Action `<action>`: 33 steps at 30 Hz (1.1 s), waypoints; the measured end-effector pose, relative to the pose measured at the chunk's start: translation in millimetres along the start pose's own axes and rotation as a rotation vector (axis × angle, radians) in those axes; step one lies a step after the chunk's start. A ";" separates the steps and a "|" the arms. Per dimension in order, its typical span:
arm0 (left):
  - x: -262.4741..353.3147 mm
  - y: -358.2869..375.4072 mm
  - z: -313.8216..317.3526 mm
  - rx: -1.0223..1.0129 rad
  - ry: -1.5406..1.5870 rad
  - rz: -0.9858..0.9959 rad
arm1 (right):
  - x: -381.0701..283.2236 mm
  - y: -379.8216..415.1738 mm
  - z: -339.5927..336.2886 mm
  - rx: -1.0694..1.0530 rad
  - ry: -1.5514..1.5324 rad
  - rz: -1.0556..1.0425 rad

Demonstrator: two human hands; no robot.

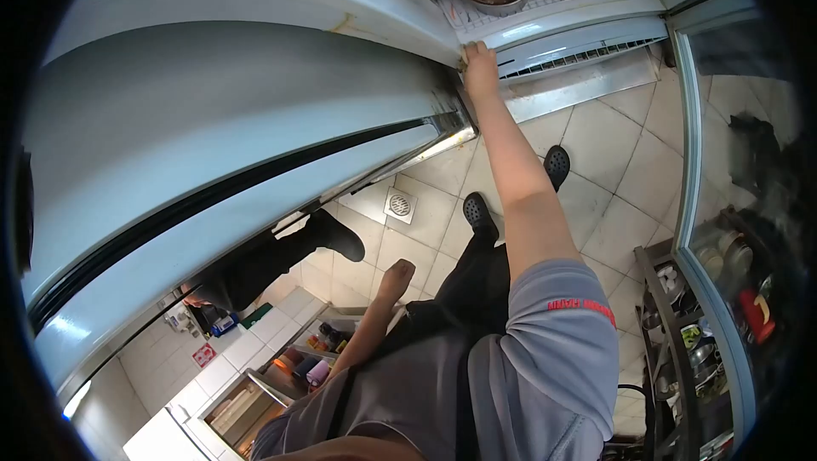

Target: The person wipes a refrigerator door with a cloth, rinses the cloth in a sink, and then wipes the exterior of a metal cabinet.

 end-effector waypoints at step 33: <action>-85.2 5.7 -80.7 0.066 -0.195 0.112 | 196.6 444.9 -391.1 -0.109 -0.706 1.200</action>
Point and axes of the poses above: each hand's wrist, its own y-axis away from the middle knuckle, its own z-axis out of the palm, x = y × z, the point moved 3 cm from there along -y, towards the middle knuckle, and after that the axes turned 7 degrees about -x, right-handed, at the moved point
